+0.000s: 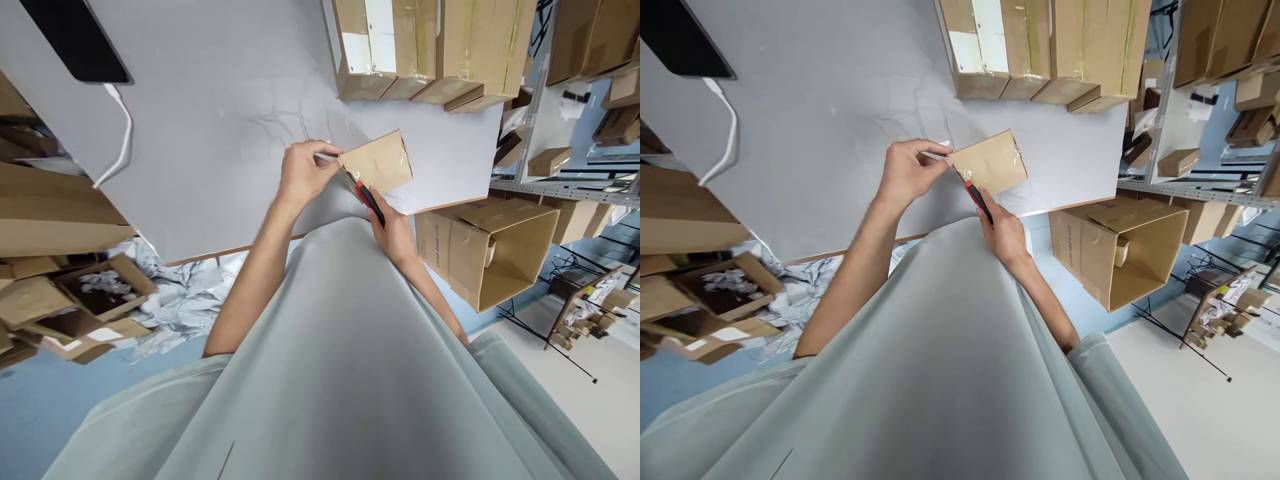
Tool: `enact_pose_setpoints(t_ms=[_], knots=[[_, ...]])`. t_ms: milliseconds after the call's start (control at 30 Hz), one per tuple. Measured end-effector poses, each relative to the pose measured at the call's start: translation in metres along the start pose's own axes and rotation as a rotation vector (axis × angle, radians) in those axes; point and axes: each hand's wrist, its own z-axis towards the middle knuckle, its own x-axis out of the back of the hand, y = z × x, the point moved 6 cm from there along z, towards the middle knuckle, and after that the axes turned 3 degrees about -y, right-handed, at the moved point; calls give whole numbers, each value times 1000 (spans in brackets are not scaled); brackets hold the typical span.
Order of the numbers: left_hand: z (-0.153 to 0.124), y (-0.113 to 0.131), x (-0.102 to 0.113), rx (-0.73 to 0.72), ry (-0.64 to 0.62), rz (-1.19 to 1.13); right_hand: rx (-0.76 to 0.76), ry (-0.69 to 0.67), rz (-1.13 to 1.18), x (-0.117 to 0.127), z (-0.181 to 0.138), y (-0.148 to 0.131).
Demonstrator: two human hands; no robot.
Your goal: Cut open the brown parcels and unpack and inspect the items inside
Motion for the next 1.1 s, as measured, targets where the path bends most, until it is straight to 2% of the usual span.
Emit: enact_pose_setpoints(t_ms=[233,467,867,1100], knots=[[-1,-2,-3,-15,5,-23,7,-46,-181,-4,-2,-13],[3,-8,-4,-19,7,-36,17,-16,-197,-1,-3,-14],[-1,-18,-18,-5,96,14,-172,-110,-307,8,-13,-31],[-15,-9,-27,78,197,66,-269,-239,-339,9,-36,-15]])
